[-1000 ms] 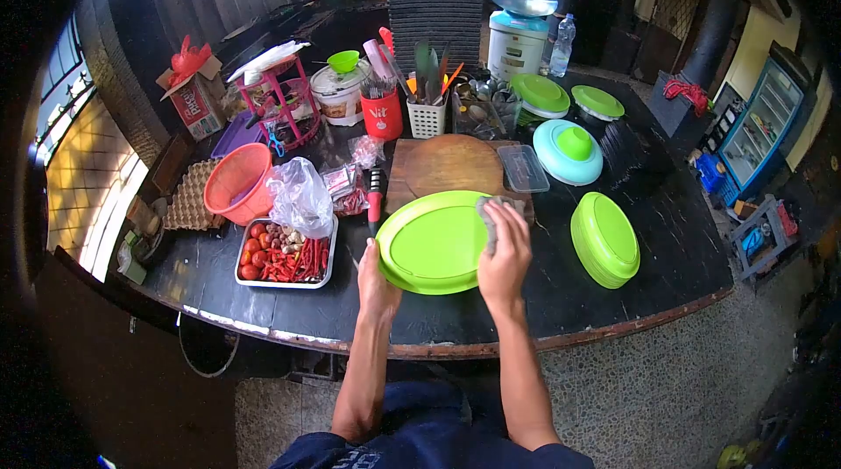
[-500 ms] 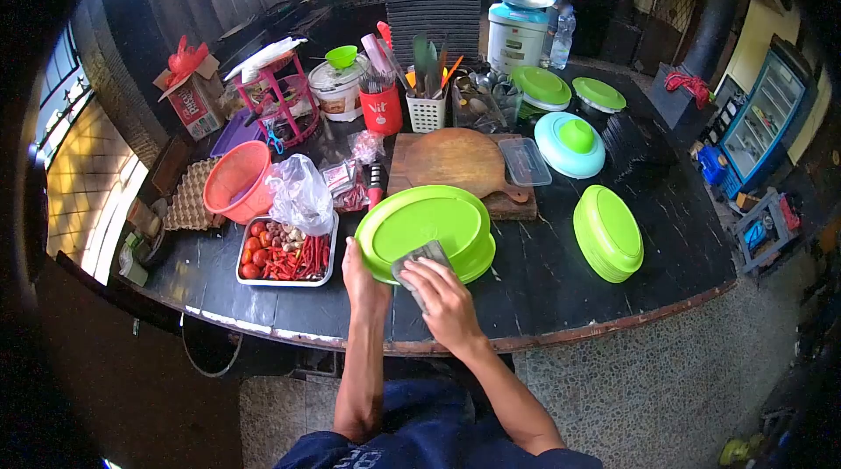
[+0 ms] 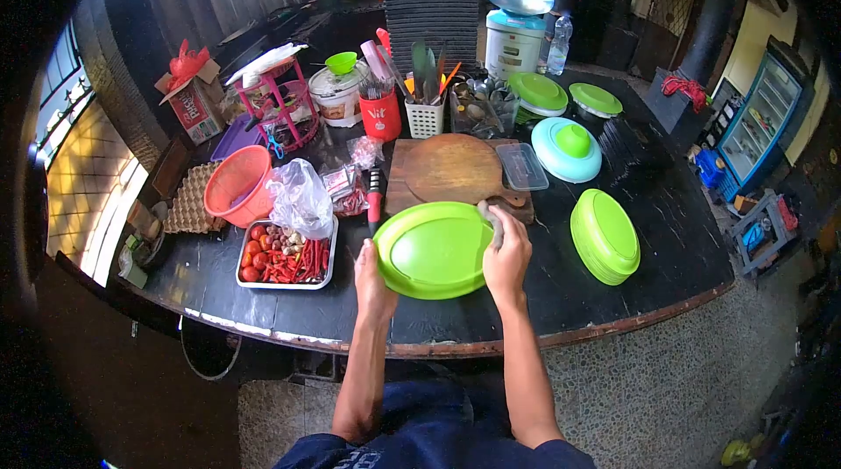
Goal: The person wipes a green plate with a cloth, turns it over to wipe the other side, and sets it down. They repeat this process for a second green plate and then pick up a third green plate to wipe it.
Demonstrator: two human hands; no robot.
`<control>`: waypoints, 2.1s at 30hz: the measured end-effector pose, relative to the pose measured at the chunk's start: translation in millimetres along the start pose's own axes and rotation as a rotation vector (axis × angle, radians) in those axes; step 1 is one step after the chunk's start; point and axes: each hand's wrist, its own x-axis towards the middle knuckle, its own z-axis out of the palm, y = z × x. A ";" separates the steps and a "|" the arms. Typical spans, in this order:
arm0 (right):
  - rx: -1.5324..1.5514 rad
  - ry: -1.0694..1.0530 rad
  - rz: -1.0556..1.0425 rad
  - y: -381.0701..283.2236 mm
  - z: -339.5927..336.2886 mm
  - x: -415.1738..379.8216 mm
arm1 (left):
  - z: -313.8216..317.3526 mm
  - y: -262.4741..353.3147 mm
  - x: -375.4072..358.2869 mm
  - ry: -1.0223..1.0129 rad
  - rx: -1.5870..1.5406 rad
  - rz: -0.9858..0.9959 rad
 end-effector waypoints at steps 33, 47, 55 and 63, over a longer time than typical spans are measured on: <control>-0.073 -0.006 -0.137 -13.6 -12.1 -17.3 | 5.3 -4.6 -2.2 0.033 -0.153 -0.073; 0.163 -0.304 -0.252 -102.3 22.0 -67.8 | 7.0 -12.1 -12.9 0.070 -0.054 -0.072; 0.134 -0.331 -0.339 -61.7 -10.0 -94.1 | -7.1 2.4 3.4 0.086 -0.164 0.019; 0.242 0.205 0.516 37.0 -15.1 -68.7 | -18.1 5.5 6.0 0.088 -0.193 -0.014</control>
